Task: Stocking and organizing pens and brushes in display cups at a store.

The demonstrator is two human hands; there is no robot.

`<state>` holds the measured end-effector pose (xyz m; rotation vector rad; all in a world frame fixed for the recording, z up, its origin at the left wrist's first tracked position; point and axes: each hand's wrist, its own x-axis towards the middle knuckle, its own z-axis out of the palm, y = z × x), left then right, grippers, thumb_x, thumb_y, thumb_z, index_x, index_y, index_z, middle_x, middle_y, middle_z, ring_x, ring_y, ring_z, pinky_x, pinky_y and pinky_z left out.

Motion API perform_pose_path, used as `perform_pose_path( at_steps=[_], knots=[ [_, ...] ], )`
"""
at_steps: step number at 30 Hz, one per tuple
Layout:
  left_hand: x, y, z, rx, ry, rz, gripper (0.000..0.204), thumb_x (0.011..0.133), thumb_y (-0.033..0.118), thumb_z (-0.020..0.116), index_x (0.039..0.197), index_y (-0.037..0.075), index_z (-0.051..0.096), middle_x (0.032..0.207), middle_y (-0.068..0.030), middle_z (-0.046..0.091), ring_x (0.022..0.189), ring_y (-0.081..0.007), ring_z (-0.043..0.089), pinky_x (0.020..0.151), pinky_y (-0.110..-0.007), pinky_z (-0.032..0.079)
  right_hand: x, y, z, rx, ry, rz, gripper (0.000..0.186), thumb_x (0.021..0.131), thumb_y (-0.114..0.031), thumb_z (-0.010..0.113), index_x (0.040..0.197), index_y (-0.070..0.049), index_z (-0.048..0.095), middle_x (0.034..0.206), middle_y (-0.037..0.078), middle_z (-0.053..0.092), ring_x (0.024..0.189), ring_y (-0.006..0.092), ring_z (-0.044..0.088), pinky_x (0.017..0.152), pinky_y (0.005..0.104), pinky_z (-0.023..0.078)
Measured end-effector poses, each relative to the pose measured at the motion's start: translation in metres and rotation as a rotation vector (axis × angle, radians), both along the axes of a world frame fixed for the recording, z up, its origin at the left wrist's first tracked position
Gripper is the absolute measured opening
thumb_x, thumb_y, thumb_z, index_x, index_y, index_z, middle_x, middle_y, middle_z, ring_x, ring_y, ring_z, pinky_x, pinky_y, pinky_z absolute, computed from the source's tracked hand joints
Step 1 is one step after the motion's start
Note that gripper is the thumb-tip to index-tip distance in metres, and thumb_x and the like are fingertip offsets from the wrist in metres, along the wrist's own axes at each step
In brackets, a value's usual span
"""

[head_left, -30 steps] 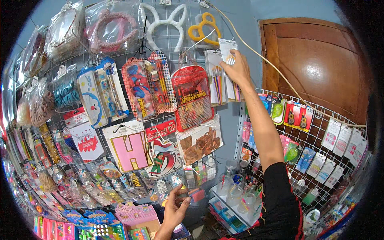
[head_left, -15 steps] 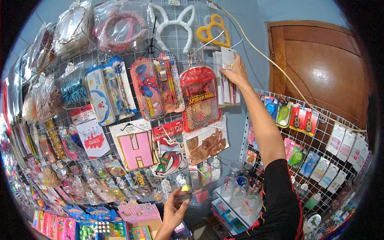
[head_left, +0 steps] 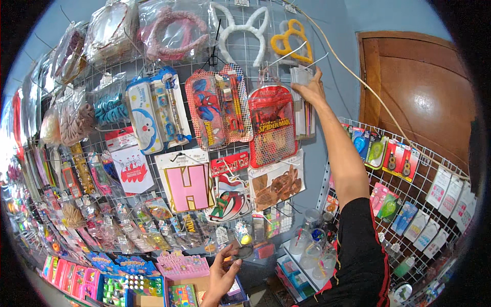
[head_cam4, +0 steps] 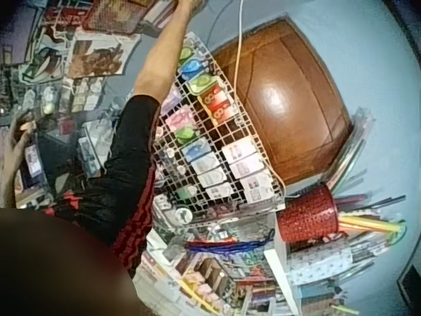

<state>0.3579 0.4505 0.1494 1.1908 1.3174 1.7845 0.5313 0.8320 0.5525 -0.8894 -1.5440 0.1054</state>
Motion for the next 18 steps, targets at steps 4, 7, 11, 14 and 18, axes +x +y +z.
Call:
perform_pose_path(
  at_steps=[4,7,11,14,18],
  knots=[
    [-0.003,-0.003,0.000,0.007,-0.013,-0.003,0.054,0.089,0.005,0.063,0.137,0.004,0.039,0.124,-0.0110,0.054,0.098,-0.0189,0.062,0.076,-0.028,0.053,-0.003,0.012,-0.001,0.072,0.008,0.006,0.115,0.064,-0.036,0.082,0.145,-0.006,0.007,0.130,0.033,0.045,0.121,0.0453,0.046,0.103,0.0463,0.039],
    [-0.008,-0.004,0.000,-0.009,-0.021,-0.003,0.052,0.089,0.006,0.065,0.135,0.003,0.041,0.121,-0.0099,0.056,0.096,-0.0165,0.062,0.076,-0.028,0.052,0.000,0.015,-0.002,0.065,-0.013,-0.010,0.112,0.064,-0.036,0.082,0.145,-0.004,0.011,0.129,0.032,0.047,0.121,0.0440,0.047,0.103,0.0450,0.039],
    [-0.014,-0.004,0.002,-0.037,0.003,-0.048,0.045,0.089,0.008,0.066,0.129,0.001,0.047,0.115,-0.0084,0.060,0.093,-0.0138,0.061,0.076,-0.027,0.051,0.009,0.018,-0.008,0.132,-0.082,0.035,0.108,0.065,-0.037,0.082,0.144,-0.002,0.017,0.132,0.032,0.045,0.123,0.0431,0.046,0.104,0.0441,0.038],
    [-0.014,-0.003,-0.002,-0.059,0.032,-0.051,0.042,0.089,0.009,0.066,0.127,0.000,0.050,0.114,-0.0078,0.061,0.091,-0.0126,0.061,0.076,-0.026,0.051,0.007,0.005,-0.014,0.106,-0.108,0.085,0.105,0.066,-0.037,0.081,0.143,0.000,0.020,0.132,0.028,0.047,0.125,0.0383,0.046,0.105,0.0418,0.037],
    [-0.005,0.001,-0.001,-0.126,0.067,-0.084,0.043,0.090,0.014,0.066,0.128,-0.001,0.051,0.120,-0.0121,0.061,0.093,-0.0135,0.063,0.076,-0.026,0.051,0.021,0.001,-0.026,0.130,-0.111,-0.045,0.096,0.068,-0.036,0.080,0.141,-0.003,0.027,0.128,0.026,0.050,0.124,0.0379,0.047,0.104,0.0421,0.038]
  ],
)
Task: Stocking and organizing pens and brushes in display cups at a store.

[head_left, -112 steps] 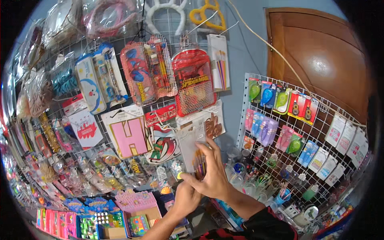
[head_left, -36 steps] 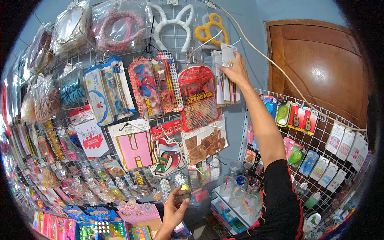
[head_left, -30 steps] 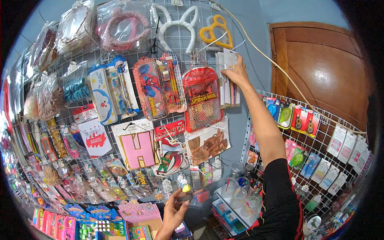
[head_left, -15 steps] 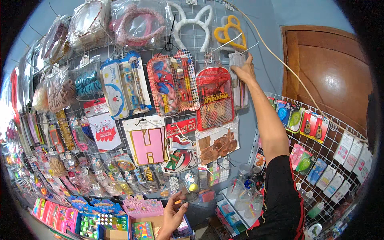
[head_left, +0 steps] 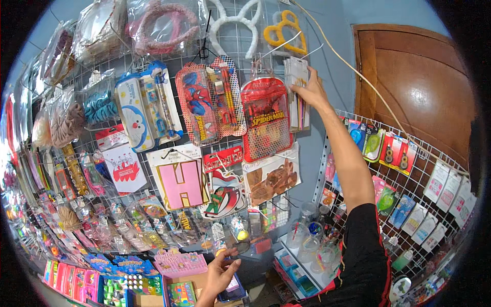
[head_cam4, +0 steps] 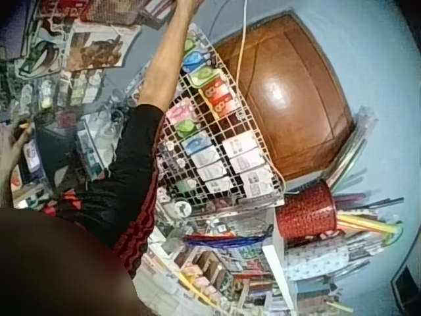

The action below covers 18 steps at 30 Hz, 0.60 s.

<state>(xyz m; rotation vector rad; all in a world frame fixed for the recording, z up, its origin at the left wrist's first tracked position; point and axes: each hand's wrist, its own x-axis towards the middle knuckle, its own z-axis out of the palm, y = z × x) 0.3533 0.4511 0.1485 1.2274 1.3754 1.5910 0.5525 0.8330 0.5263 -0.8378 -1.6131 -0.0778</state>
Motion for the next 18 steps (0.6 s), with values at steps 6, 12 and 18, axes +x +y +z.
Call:
perform_pose_path(
  at_steps=[6,12,18],
  knots=[
    [0.005,-0.001,-0.017,-0.024,-0.013,-0.022,0.041,0.090,0.014,0.065,0.126,-0.002,0.052,0.118,-0.0124,0.062,0.092,-0.0130,0.063,0.072,-0.025,0.051,-0.004,-0.042,-0.032,0.219,-0.140,-0.079,0.058,0.075,-0.022,0.071,0.128,-0.009,0.051,0.121,0.022,0.052,0.112,0.0398,0.052,0.095,0.0452,0.043],
    [0.012,-0.003,-0.027,-0.051,-0.039,-0.058,0.042,0.091,0.015,0.065,0.127,-0.002,0.051,0.119,-0.0117,0.062,0.095,-0.0131,0.062,0.074,-0.025,0.050,-0.045,-0.094,-0.051,0.269,-0.375,0.163,0.056,0.077,-0.022,0.071,0.128,-0.009,0.051,0.116,0.020,0.053,0.108,0.0378,0.053,0.090,0.0454,0.046],
    [0.017,-0.014,-0.029,-0.090,-0.010,-0.063,0.042,0.091,0.016,0.065,0.127,-0.001,0.051,0.121,-0.0119,0.062,0.094,-0.0123,0.062,0.074,-0.026,0.050,-0.078,-0.097,-0.049,0.236,-0.451,0.049,0.067,0.078,-0.029,0.072,0.134,-0.002,0.044,0.129,0.023,0.044,0.111,0.0414,0.052,0.093,0.0459,0.045]
  ],
)
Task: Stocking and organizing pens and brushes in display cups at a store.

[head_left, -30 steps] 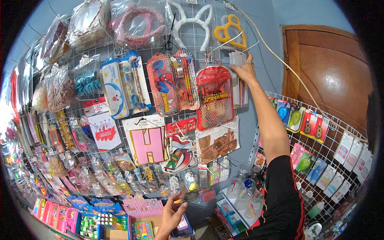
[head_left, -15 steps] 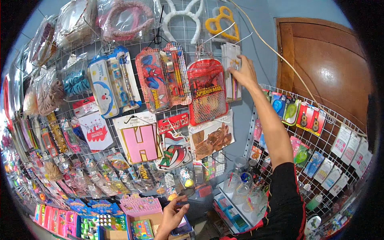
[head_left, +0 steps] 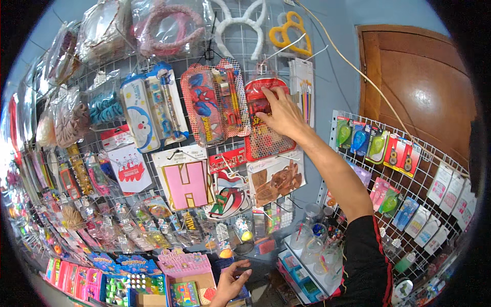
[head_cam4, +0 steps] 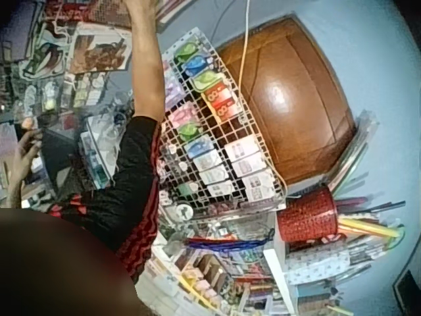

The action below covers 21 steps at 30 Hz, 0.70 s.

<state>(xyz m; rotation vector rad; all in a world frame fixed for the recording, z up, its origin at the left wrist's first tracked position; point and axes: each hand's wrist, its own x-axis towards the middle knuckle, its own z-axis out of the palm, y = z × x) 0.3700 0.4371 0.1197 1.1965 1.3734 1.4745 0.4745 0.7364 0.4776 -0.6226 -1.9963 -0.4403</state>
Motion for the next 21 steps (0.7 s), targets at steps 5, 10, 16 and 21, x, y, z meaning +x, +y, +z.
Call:
perform_pose_path(
  at_steps=[5,10,16,21],
  knots=[
    [-0.009,-0.011,-0.033,0.134,-0.059,0.091,0.038,0.092,0.019,0.061,0.128,0.008,0.053,0.113,-0.0039,0.063,0.094,-0.0112,0.061,0.070,-0.026,0.049,-0.011,0.011,0.004,0.058,0.060,-0.026,0.063,0.079,-0.028,0.070,0.131,-0.002,0.047,0.127,0.024,0.045,0.111,0.0430,0.052,0.090,0.0501,0.047],
    [-0.023,-0.029,-0.050,0.071,-0.136,0.168,0.035,0.093,0.018,0.060,0.126,0.006,0.054,0.108,-0.0045,0.065,0.091,-0.0127,0.063,0.068,-0.025,0.048,-0.026,-0.008,0.022,0.068,0.187,0.054,0.044,0.079,-0.024,0.068,0.113,0.000,0.056,0.120,0.022,0.049,0.103,0.0396,0.056,0.084,0.0496,0.048],
    [-0.025,-0.033,-0.056,0.111,-0.163,0.212,0.030,0.096,0.012,0.054,0.125,0.003,0.054,0.101,-0.0055,0.066,0.085,-0.0103,0.062,0.061,-0.022,0.045,-0.055,-0.025,0.030,-0.191,0.183,0.086,0.034,0.084,-0.026,0.061,0.103,0.002,0.059,0.092,0.027,0.065,0.090,0.0466,0.062,0.079,0.0548,0.049],
    [-0.023,-0.032,-0.048,0.125,-0.177,0.229,0.031,0.095,0.015,0.057,0.124,0.003,0.055,0.096,-0.0054,0.066,0.072,-0.0069,0.058,0.058,-0.020,0.043,-0.064,-0.021,0.022,-0.227,0.166,0.106,0.035,0.085,-0.025,0.060,0.107,0.002,0.061,0.093,0.028,0.065,0.091,0.0440,0.063,0.081,0.0525,0.049]
  ],
)
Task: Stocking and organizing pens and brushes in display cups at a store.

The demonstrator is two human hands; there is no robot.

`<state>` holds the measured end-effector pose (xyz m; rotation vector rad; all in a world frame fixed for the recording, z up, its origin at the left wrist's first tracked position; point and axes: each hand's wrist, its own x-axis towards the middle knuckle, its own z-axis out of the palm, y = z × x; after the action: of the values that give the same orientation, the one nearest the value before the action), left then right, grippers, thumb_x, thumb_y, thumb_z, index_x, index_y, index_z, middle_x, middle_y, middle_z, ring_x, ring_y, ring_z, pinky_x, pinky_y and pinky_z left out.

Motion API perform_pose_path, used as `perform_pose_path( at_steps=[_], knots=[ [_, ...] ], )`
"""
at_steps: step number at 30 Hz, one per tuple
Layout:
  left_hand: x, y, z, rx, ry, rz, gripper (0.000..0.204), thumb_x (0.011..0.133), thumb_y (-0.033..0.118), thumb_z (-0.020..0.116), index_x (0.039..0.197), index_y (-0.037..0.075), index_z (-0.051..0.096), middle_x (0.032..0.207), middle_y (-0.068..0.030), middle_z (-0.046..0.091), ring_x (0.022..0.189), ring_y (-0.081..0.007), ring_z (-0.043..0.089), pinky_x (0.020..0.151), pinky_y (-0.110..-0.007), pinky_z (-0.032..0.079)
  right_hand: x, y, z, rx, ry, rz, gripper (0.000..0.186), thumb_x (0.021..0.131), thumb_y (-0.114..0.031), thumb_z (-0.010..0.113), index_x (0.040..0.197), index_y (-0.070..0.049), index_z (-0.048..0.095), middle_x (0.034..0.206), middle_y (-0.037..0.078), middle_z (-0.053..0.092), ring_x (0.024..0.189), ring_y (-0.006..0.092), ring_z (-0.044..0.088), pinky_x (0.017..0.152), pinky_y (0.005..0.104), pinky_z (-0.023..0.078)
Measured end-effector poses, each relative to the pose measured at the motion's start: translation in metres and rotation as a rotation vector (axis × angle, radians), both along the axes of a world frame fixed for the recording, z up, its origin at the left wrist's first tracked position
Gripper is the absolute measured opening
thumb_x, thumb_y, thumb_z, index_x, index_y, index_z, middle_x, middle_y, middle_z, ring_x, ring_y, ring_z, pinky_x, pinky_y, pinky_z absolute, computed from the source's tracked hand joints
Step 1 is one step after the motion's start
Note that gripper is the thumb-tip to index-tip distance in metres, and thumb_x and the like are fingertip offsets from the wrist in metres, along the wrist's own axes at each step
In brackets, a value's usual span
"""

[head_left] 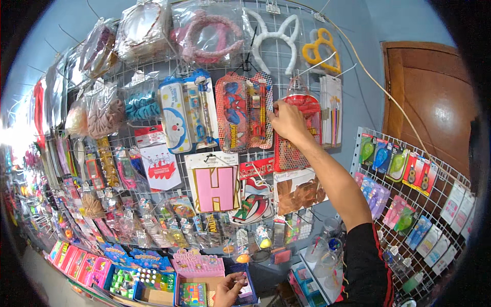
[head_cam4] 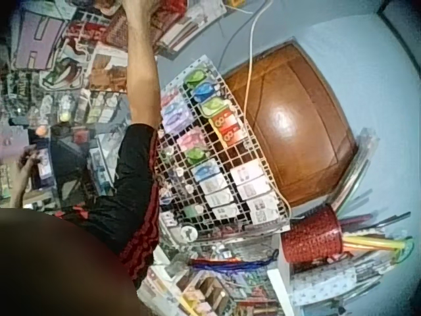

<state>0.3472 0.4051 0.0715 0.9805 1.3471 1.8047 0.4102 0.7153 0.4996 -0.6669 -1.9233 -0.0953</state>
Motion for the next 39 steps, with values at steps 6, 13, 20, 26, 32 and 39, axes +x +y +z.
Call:
perform_pose_path(
  at_steps=[6,13,20,26,32,39],
  knots=[
    [-0.010,-0.008,0.009,0.052,0.035,0.061,0.031,0.094,0.016,0.059,0.123,0.004,0.056,0.094,-0.0055,0.066,0.071,-0.0066,0.059,0.058,-0.021,0.045,-0.003,-0.008,0.000,-0.034,0.029,-0.001,0.040,0.082,-0.027,0.064,0.112,0.000,0.061,0.096,0.026,0.066,0.094,0.0425,0.063,0.083,0.0507,0.049],
    [-0.033,-0.008,0.059,0.032,0.235,0.228,0.023,0.091,0.012,0.063,0.113,0.004,0.063,0.061,0.0047,0.053,0.057,-0.0023,0.045,0.053,-0.020,0.036,0.011,-0.022,0.003,-0.082,-0.004,-0.042,0.048,0.082,-0.027,0.064,0.122,-0.005,0.050,0.091,0.029,0.065,0.092,0.0468,0.062,0.082,0.0543,0.047],
    [-0.057,-0.012,0.075,0.070,0.350,0.391,0.023,0.088,0.011,0.064,0.110,0.002,0.065,0.071,0.0025,0.058,0.062,-0.0028,0.049,0.055,-0.020,0.039,0.024,-0.018,-0.010,-0.121,-0.012,0.046,0.041,0.080,-0.027,0.066,0.113,-0.007,0.050,0.082,0.022,0.066,0.083,0.0431,0.064,0.076,0.0515,0.048],
    [-0.048,-0.009,0.063,0.077,0.344,0.332,0.024,0.087,0.008,0.064,0.110,0.002,0.065,0.080,0.0030,0.058,0.067,-0.0040,0.052,0.058,-0.020,0.041,0.052,-0.034,-0.025,-0.204,-0.102,0.170,0.039,0.079,-0.024,0.070,0.105,0.001,0.057,0.070,0.015,0.065,0.066,0.0253,0.065,0.063,0.0387,0.048],
    [-0.041,-0.014,0.044,0.011,0.215,0.181,0.027,0.088,0.013,0.065,0.114,0.005,0.065,0.083,0.0035,0.062,0.070,-0.0030,0.051,0.062,-0.021,0.041,0.087,-0.081,-0.054,-0.312,-0.068,0.439,0.029,0.084,-0.014,0.067,0.106,0.002,0.057,0.069,0.009,0.065,0.060,0.0121,0.060,0.057,0.0292,0.046],
    [-0.047,-0.002,0.031,0.067,0.097,-0.012,0.026,0.091,0.013,0.063,0.115,0.002,0.063,0.082,0.0053,0.059,0.072,-0.0018,0.049,0.064,-0.018,0.041,0.126,-0.174,-0.127,-0.609,0.077,0.619,0.026,0.083,-0.007,0.067,0.105,0.004,0.058,0.076,0.006,0.066,0.065,0.0091,0.061,0.059,0.0218,0.047]
  ],
)
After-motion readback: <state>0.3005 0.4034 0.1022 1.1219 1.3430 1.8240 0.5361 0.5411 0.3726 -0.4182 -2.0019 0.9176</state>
